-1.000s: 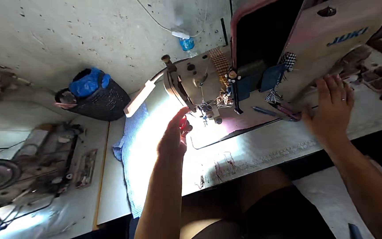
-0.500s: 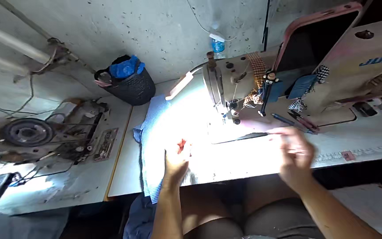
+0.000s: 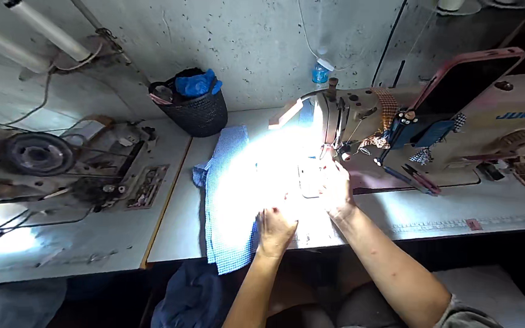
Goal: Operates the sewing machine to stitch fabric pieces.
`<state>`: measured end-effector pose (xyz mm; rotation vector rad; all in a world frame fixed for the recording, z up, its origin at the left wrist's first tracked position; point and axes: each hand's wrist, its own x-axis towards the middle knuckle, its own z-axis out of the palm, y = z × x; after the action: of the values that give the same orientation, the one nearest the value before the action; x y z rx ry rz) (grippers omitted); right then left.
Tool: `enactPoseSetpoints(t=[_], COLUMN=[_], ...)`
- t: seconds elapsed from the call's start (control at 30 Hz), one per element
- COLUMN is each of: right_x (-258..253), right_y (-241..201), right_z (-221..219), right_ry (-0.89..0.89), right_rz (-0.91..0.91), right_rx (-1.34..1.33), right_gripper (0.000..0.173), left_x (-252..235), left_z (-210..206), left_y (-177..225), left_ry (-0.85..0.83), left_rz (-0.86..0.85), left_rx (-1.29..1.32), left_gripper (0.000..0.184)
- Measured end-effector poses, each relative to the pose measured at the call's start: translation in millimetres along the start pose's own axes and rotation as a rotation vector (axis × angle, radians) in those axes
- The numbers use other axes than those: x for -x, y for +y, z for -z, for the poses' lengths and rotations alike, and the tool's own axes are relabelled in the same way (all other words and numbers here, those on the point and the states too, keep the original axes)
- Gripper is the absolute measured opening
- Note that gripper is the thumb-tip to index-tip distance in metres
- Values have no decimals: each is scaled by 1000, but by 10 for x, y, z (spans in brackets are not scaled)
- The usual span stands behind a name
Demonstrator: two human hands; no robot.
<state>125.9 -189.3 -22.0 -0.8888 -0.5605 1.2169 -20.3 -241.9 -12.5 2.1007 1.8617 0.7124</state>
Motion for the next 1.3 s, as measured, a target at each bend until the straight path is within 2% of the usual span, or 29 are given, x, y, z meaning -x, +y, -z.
enactPoseSetpoints(t=[0.03, 0.07, 0.1, 0.13, 0.17, 0.2, 0.27, 0.33, 0.37, 0.43, 0.5, 0.67, 0.73, 0.8, 0.83, 0.9, 0.97, 1.03, 1.13, 1.2, 1.23, 1.3], right_x=[57, 158, 285, 400, 455, 428, 180, -211, -379, -562, -655, -760, -723, -550, -388, 27, 427, 680, 817, 737, 645, 378], right_y=[36, 52, 37, -8, -63, -120, -257, -257, -253, -327, -422, -407, -364, -296, -328, -446, -571, -683, -897, -1011, -1065, -1154], right_z=[93, 173, 237, 320, 419, 532, 711, 845, 845, 707, 540, 413, 470, 616, 659, 751, 867, 1009, 1162, 1252, 1294, 1397], right_ry=[23, 15, -22, -98, -172, -225, -241, -208, -187, -144, -142, -192, -269, -305, -347, -479, -583, -674, -772, -702, -607, -377], right_rz=[18, 10, -13, -23, 29, 126, 256, 378, 422, 395, 261, 144, 174, 349, 358, 301, 230, 197, 40, 3, 26, 178], right_rx=[161, 304, 436, 576, 721, 868, 1071, 1137, 1145, 1211, 1320, 1332, 1442, 1458, 1466, 1502, 1486, 1390, 1253, 1218, 1270, 1462], right_gripper=[23, 18, 16, 16, 21, 24, 25, 25, 26, 30, 40, 45, 38, 26, 18, 16, 19, 19, 26, 27, 24, 18], left_x=[11, -55, -143, -225, -301, -372, -455, -450, -436, -404, -386, -405, -415, -446, -464, -544, -558, -477, -342, -278, -258, -201], left_z=[-52, -143, -176, -160, -146, -158, -230, -300, -287, -199, -170, -239, -277, -250, -224, -238, -304, -346, -326, -303, -283, -231], left_y=[8, 2, 32, 73, 100, 91, 10, -25, 20, 182, 329, 401, 375, 341, 309, 217, 184, 171, 203, 243, 270, 335], left_ry=[61, 210, 250, 199, 138, 109, 105, 162, 133, 50, 46, 217, 214, 137, 97, 32, -165, -361, -417, -352, -300, -234], left_rz=[-147, -358, -538, -669, -753, -789, -742, -681, -646, -562, -516, -545, -496, -469, -498, -685, -836, -867, -905, -858, -821, -737], left_rx=[8, 0, 30, 10, -44, -82, -154, -186, -221, -353, -487, -766, -672, -553, -509, -247, 97, 284, 425, 442, 417, 365], left_gripper=[31, 23, 29, 45, 52, 51, 46, 42, 42, 45, 47, 45, 43, 45, 46, 39, 29, 22, 21, 20, 19, 17])
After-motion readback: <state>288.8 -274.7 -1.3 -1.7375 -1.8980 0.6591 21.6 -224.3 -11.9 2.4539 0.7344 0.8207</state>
